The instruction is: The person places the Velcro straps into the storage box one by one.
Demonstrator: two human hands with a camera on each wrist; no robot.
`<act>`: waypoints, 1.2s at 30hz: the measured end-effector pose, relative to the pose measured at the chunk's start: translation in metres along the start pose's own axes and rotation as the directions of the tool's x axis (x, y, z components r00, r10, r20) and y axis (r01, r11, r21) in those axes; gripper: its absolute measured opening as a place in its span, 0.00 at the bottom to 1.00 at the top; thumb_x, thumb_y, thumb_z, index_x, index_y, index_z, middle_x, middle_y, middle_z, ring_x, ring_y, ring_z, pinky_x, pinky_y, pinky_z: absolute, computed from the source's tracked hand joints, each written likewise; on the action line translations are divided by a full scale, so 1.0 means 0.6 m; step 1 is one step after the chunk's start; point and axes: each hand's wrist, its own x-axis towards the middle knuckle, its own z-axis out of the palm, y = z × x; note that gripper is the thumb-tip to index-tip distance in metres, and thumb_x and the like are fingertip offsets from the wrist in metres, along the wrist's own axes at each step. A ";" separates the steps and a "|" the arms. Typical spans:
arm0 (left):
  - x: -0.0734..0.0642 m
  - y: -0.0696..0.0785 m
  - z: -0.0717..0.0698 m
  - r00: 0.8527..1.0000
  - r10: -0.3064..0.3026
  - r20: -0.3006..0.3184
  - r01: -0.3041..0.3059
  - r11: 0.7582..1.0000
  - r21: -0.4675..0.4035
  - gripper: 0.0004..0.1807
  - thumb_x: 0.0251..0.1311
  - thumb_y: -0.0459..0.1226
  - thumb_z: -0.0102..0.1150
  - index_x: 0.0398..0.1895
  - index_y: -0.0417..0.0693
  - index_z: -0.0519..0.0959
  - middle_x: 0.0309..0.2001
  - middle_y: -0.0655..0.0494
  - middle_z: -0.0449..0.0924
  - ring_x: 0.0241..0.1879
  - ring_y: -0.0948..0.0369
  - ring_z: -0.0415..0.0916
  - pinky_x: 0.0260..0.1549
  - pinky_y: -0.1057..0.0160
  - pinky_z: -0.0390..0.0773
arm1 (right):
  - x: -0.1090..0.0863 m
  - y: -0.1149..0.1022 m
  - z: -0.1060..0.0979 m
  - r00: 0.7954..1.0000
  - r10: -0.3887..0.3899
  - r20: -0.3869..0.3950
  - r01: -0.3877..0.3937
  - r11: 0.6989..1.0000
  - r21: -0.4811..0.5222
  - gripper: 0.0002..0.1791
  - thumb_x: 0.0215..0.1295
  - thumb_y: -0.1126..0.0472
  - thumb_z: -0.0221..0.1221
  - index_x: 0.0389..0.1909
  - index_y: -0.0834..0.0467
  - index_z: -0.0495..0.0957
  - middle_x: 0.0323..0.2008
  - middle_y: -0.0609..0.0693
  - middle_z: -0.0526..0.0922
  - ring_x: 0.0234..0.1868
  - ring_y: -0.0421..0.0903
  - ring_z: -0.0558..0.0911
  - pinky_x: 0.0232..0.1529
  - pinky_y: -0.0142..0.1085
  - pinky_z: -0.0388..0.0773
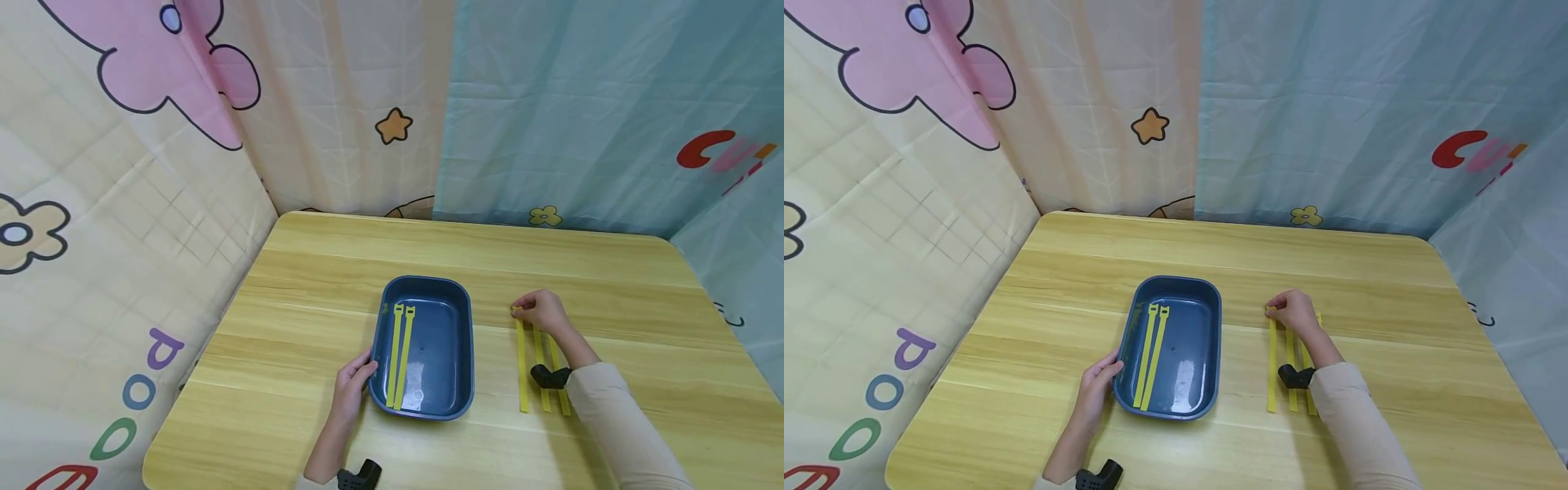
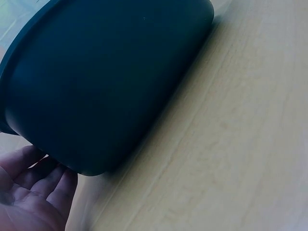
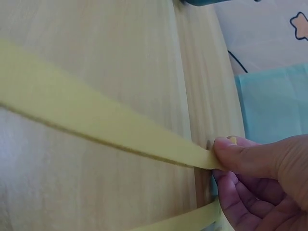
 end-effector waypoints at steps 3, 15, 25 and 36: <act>0.000 0.000 0.000 1.000 -0.002 0.001 0.002 1.000 0.000 0.24 0.52 0.36 0.51 0.52 0.34 0.65 0.54 0.46 0.63 0.54 0.57 0.59 0.48 0.65 0.62 | -0.003 0.000 -0.003 1.000 0.006 -0.007 -0.006 1.000 0.010 0.10 0.49 0.63 0.59 0.32 0.65 0.79 0.27 0.54 0.76 0.26 0.47 0.70 0.22 0.34 0.68; 0.000 0.002 0.001 1.000 -0.013 0.001 0.013 1.000 0.006 0.24 0.53 0.37 0.50 0.53 0.34 0.65 0.54 0.45 0.64 0.53 0.57 0.60 0.46 0.67 0.64 | -0.016 -0.027 -0.038 0.999 -0.013 -0.047 0.016 0.998 0.056 0.14 0.50 0.59 0.59 0.35 0.65 0.77 0.32 0.57 0.77 0.33 0.49 0.73 0.27 0.35 0.70; -0.001 0.000 -0.001 1.000 -0.004 0.011 0.004 1.000 -0.002 0.24 0.52 0.37 0.50 0.52 0.34 0.65 0.54 0.45 0.64 0.54 0.57 0.60 0.47 0.67 0.64 | -0.022 -0.054 -0.053 0.996 -0.052 -0.078 0.058 0.995 0.082 0.15 0.50 0.58 0.58 0.35 0.64 0.77 0.31 0.56 0.77 0.30 0.45 0.73 0.25 0.32 0.70; -0.001 -0.002 0.000 0.999 0.034 0.003 -0.034 0.999 0.020 0.24 0.52 0.36 0.49 0.52 0.32 0.65 0.54 0.44 0.63 0.54 0.56 0.60 0.45 0.69 0.65 | 0.007 -0.004 -0.046 0.990 -0.051 -0.128 0.070 0.986 0.149 0.17 0.45 0.48 0.60 0.33 0.55 0.80 0.30 0.50 0.77 0.29 0.43 0.73 0.20 0.45 0.67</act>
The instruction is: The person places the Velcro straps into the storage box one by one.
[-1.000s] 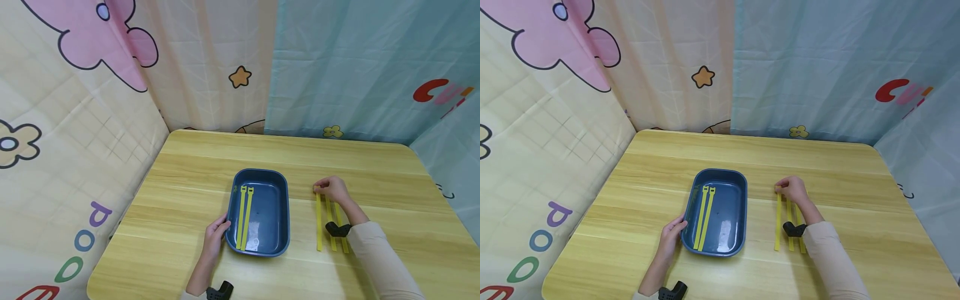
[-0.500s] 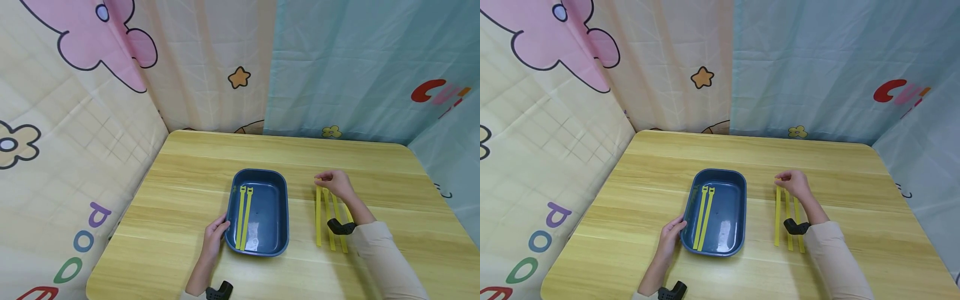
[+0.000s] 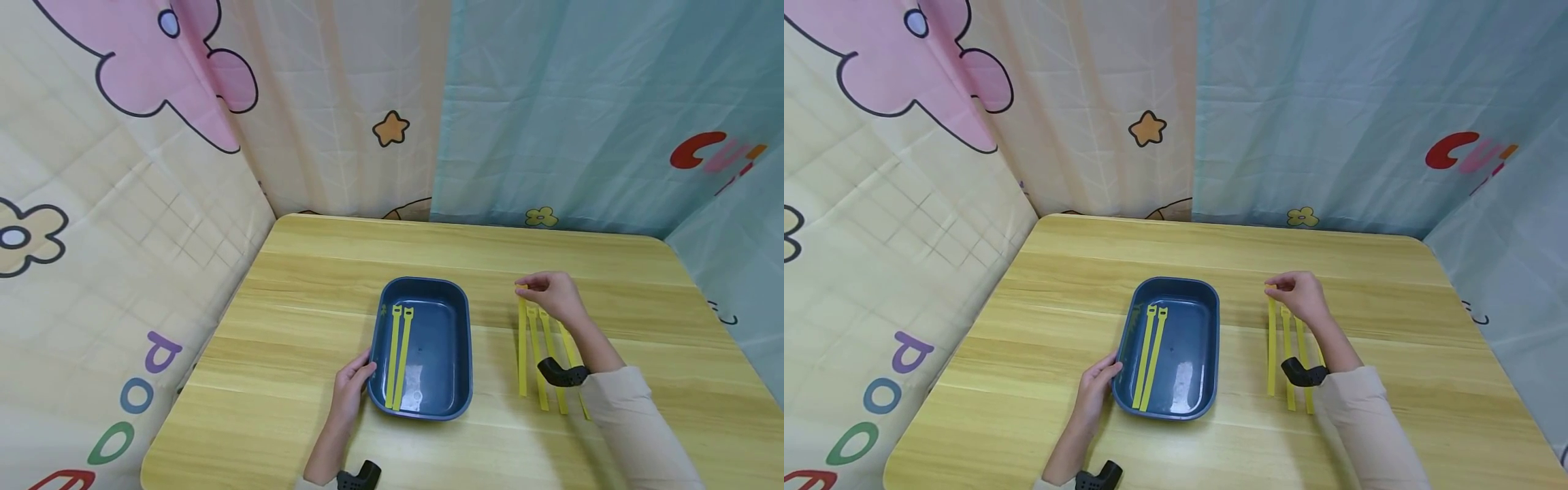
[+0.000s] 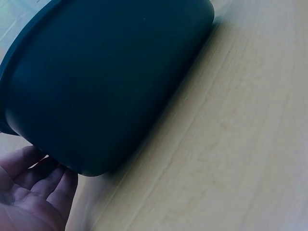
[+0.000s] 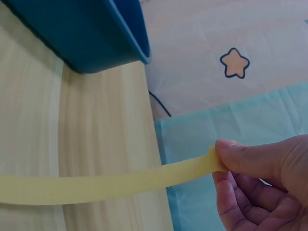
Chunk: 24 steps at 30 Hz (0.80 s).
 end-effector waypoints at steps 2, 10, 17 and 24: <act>0.001 -0.001 0.000 1.000 -0.003 -0.001 0.003 1.000 -0.007 0.24 0.52 0.36 0.49 0.52 0.32 0.64 0.54 0.44 0.63 0.54 0.56 0.60 0.45 0.68 0.65 | 0.009 0.020 -0.001 1.000 -0.020 0.007 0.020 0.999 0.042 0.15 0.47 0.50 0.59 0.34 0.54 0.80 0.30 0.48 0.78 0.29 0.42 0.73 0.21 0.45 0.68; 0.001 -0.003 -0.001 1.000 -0.019 0.007 0.019 0.999 -0.047 0.24 0.52 0.35 0.50 0.52 0.32 0.64 0.54 0.44 0.64 0.54 0.57 0.60 0.46 0.68 0.64 | 0.027 0.059 0.000 1.000 -0.013 -0.007 0.013 0.998 0.069 0.18 0.44 0.47 0.59 0.37 0.51 0.79 0.31 0.47 0.79 0.30 0.43 0.75 0.13 0.43 0.67; 0.000 -0.003 -0.001 1.000 -0.020 0.003 0.020 0.999 -0.035 0.25 0.51 0.37 0.51 0.53 0.32 0.64 0.54 0.44 0.64 0.53 0.57 0.60 0.45 0.69 0.65 | 0.020 0.043 -0.006 0.999 -0.028 -0.015 0.029 0.998 0.063 0.20 0.45 0.46 0.59 0.39 0.52 0.78 0.31 0.48 0.79 0.30 0.47 0.75 0.17 0.47 0.67; 0.000 -0.004 -0.001 1.000 -0.003 0.000 0.003 1.000 -0.009 0.25 0.52 0.37 0.50 0.53 0.32 0.64 0.54 0.43 0.64 0.53 0.57 0.61 0.44 0.69 0.65 | 0.010 0.024 -0.008 0.995 -0.075 -0.065 0.076 0.997 0.013 0.18 0.46 0.44 0.57 0.38 0.47 0.78 0.31 0.45 0.79 0.29 0.44 0.76 0.20 0.43 0.71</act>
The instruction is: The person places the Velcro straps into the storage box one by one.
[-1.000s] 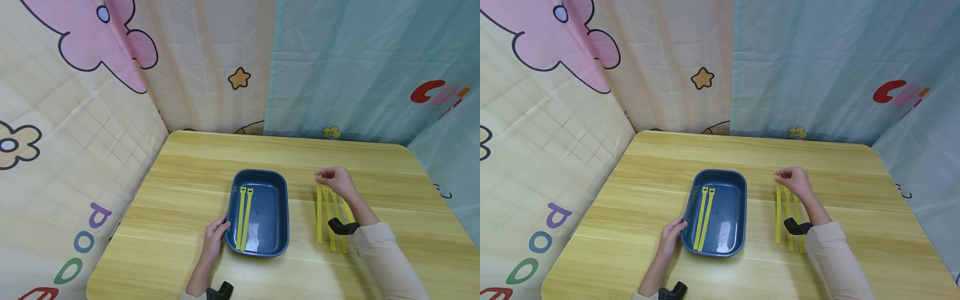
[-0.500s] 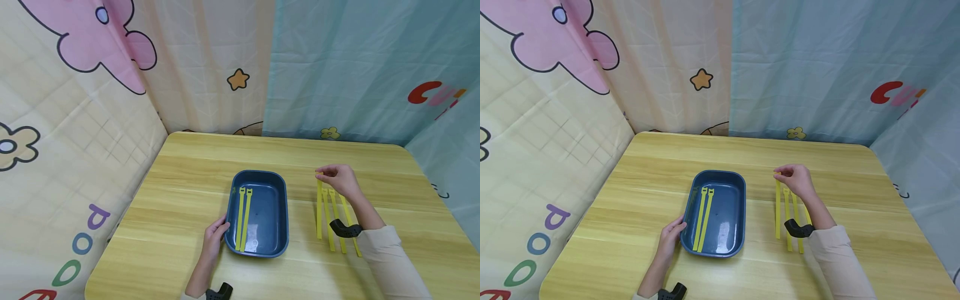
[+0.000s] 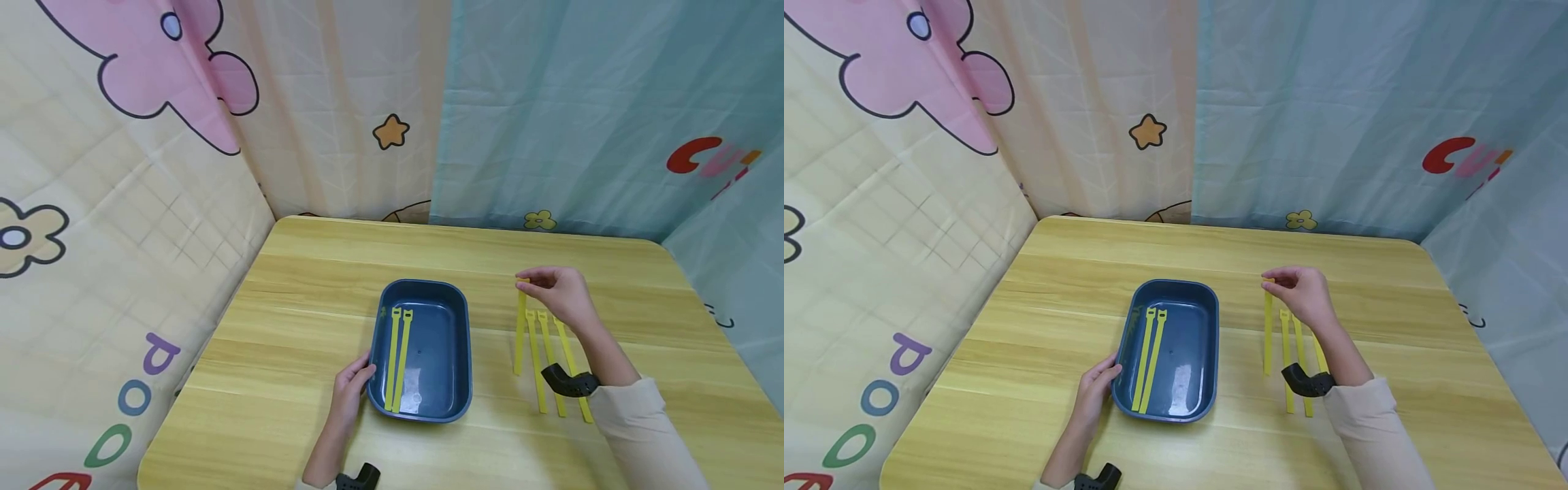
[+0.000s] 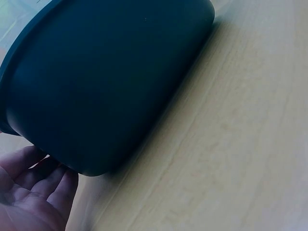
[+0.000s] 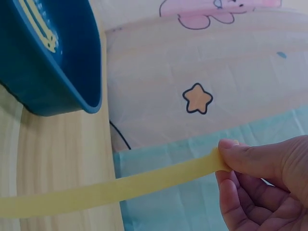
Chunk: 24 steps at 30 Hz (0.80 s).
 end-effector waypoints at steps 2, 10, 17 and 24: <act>0.000 -0.001 0.000 1.000 0.005 -0.002 -0.005 1.000 0.003 0.25 0.52 0.37 0.50 0.52 0.32 0.64 0.53 0.43 0.64 0.53 0.57 0.61 0.44 0.69 0.65 | -0.013 -0.034 -0.006 1.000 -0.023 -0.012 0.023 1.000 0.005 0.18 0.46 0.44 0.57 0.37 0.48 0.78 0.30 0.46 0.79 0.28 0.43 0.76 0.20 0.41 0.72; -0.002 0.004 0.000 1.000 -0.010 0.011 0.011 1.000 -0.021 0.24 0.53 0.35 0.50 0.53 0.32 0.64 0.54 0.43 0.63 0.54 0.56 0.59 0.45 0.69 0.65 | -0.077 -0.216 -0.048 0.998 -0.067 -0.014 0.067 0.998 0.011 0.16 0.51 0.54 0.56 0.37 0.61 0.78 0.31 0.54 0.79 0.26 0.36 0.76 0.24 0.28 0.72; -0.001 0.004 0.000 1.000 -0.028 0.006 0.028 0.999 -0.018 0.24 0.53 0.35 0.50 0.53 0.33 0.64 0.54 0.44 0.63 0.53 0.56 0.60 0.45 0.68 0.65 | -0.081 -0.232 -0.046 0.989 -0.115 -0.095 0.124 0.989 0.086 0.14 0.49 0.56 0.59 0.35 0.60 0.79 0.29 0.52 0.80 0.26 0.38 0.77 0.24 0.27 0.73; -0.001 0.004 0.000 1.000 -0.023 0.006 0.023 0.999 -0.025 0.25 0.52 0.36 0.51 0.53 0.33 0.64 0.54 0.44 0.63 0.54 0.57 0.59 0.45 0.69 0.65 | -0.083 -0.266 -0.047 0.975 -0.161 -0.151 0.179 0.978 0.111 0.14 0.47 0.57 0.60 0.33 0.61 0.79 0.28 0.51 0.80 0.26 0.39 0.77 0.25 0.26 0.73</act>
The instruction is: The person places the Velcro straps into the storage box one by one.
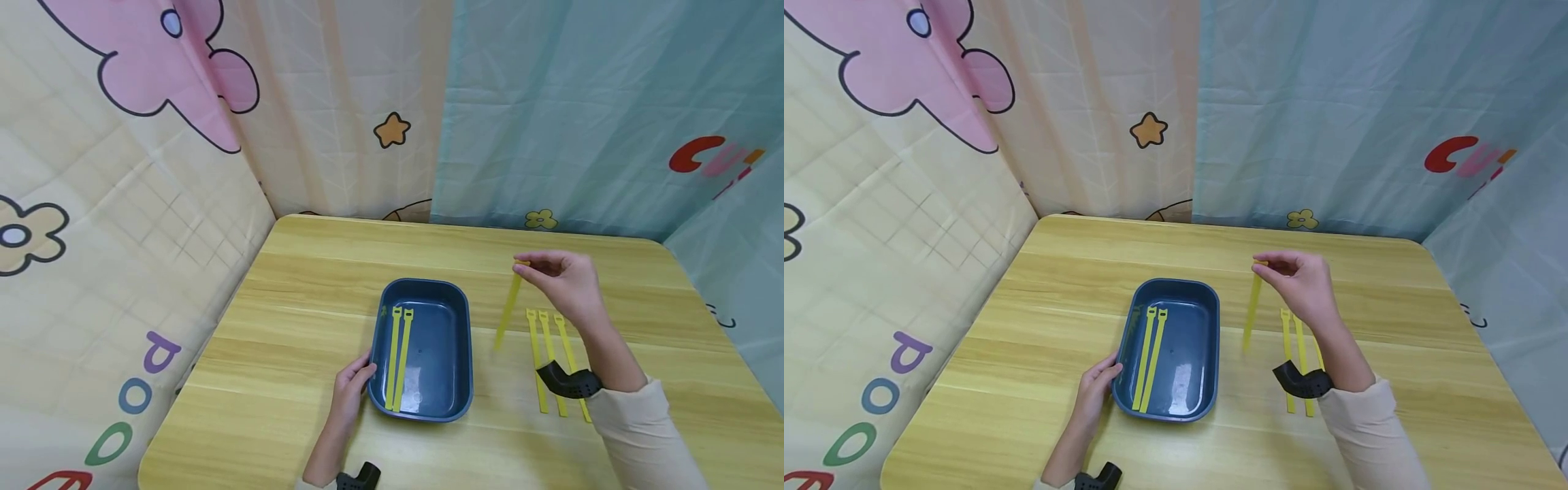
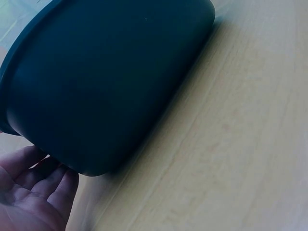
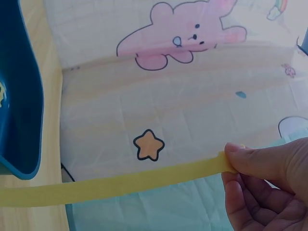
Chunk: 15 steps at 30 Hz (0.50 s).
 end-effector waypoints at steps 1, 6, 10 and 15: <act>0.000 0.000 0.000 1.000 0.000 -0.001 0.000 1.000 -0.002 0.25 0.52 0.36 0.51 0.53 0.34 0.65 0.55 0.45 0.63 0.54 0.57 0.59 0.45 0.69 0.65 | 0.001 -0.004 0.001 1.000 -0.009 -0.009 0.009 1.000 0.007 0.13 0.47 0.58 0.61 0.33 0.61 0.79 0.28 0.50 0.80 0.26 0.39 0.77 0.25 0.26 0.73; 0.001 -0.001 0.000 1.000 -0.008 -0.004 0.008 1.000 0.002 0.24 0.52 0.35 0.50 0.53 0.33 0.65 0.54 0.45 0.63 0.54 0.57 0.59 0.45 0.69 0.65 | 0.004 -0.022 0.005 0.998 -0.042 -0.039 0.045 0.997 0.068 0.12 0.46 0.61 0.61 0.32 0.63 0.79 0.27 0.48 0.80 0.26 0.39 0.78 0.26 0.26 0.73; 0.001 0.000 0.000 1.000 -0.007 -0.004 0.007 1.000 0.003 0.24 0.52 0.35 0.50 0.53 0.33 0.65 0.54 0.45 0.63 0.54 0.57 0.59 0.45 0.69 0.64 | 0.002 -0.037 0.009 0.997 -0.058 -0.055 0.066 0.984 0.165 0.12 0.45 0.63 0.62 0.32 0.65 0.78 0.27 0.47 0.80 0.27 0.41 0.78 0.28 0.27 0.74; 0.001 0.000 0.000 1.000 -0.003 0.003 0.003 1.000 -0.008 0.24 0.52 0.35 0.50 0.53 0.33 0.64 0.54 0.45 0.63 0.54 0.57 0.59 0.46 0.69 0.64 | -0.004 -0.047 0.022 0.995 -0.089 -0.040 0.096 0.966 0.239 0.12 0.44 0.65 0.62 0.32 0.65 0.78 0.28 0.50 0.80 0.28 0.43 0.78 0.28 0.29 0.74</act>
